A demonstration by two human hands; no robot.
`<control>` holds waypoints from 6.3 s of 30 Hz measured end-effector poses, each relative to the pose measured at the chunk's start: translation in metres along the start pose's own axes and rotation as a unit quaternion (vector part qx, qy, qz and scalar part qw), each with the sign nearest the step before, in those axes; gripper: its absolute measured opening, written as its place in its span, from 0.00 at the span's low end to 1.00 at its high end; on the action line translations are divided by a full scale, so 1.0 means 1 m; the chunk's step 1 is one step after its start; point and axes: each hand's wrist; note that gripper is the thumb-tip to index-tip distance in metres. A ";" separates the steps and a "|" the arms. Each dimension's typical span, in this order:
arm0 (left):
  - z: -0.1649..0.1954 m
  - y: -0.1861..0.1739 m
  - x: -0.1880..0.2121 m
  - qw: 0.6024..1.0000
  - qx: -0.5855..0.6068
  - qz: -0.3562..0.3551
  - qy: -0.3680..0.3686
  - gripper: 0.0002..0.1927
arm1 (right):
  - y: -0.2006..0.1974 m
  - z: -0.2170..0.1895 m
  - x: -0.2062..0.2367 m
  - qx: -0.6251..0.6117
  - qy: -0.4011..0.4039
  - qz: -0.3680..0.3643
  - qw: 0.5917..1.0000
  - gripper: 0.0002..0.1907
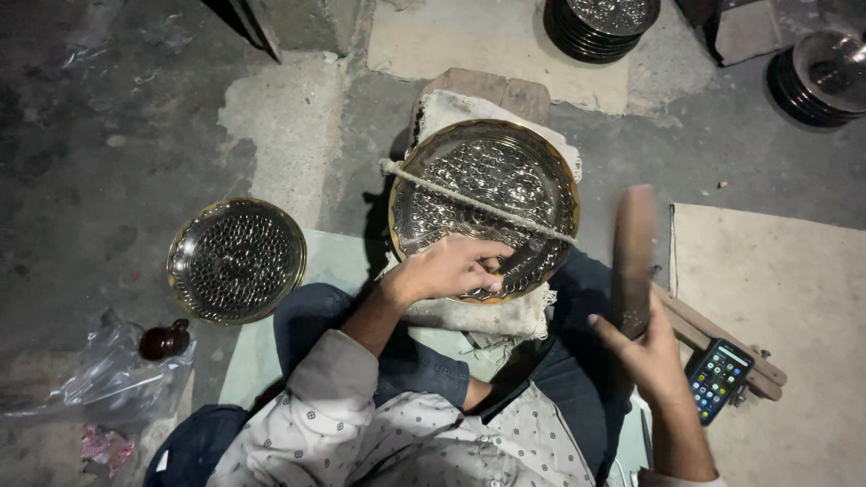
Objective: The person sits cross-legged and uses a hammer and chisel to emboss a decorative pattern on a round metal plate. They repeatedly reposition the chisel and strike it with the hammer, working across the plate's surface.
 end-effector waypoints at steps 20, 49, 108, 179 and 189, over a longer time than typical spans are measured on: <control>-0.003 0.000 -0.001 1.000 0.006 -0.017 -0.013 0.26 | 0.006 0.005 0.016 0.094 -0.059 -0.025 0.993 0.34; 0.010 -0.007 0.005 0.999 0.022 -0.034 -0.020 0.24 | -0.013 0.004 0.017 0.203 0.024 0.013 0.979 0.34; -0.030 -0.065 0.064 0.864 0.005 0.491 -0.107 0.16 | 0.008 0.060 -0.021 -0.075 -0.124 0.105 0.984 0.25; -0.011 -0.026 -0.001 0.990 -0.005 -0.126 -0.059 0.26 | 0.029 0.045 0.052 0.015 0.042 -0.033 0.998 0.44; -0.008 -0.026 0.000 0.989 0.005 -0.129 -0.065 0.26 | 0.032 0.042 0.061 0.126 0.073 -0.022 0.989 0.44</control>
Point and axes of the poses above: each hand's wrist, its own x-axis away from the middle knuckle, its own y-axis out of the palm, z = x × y
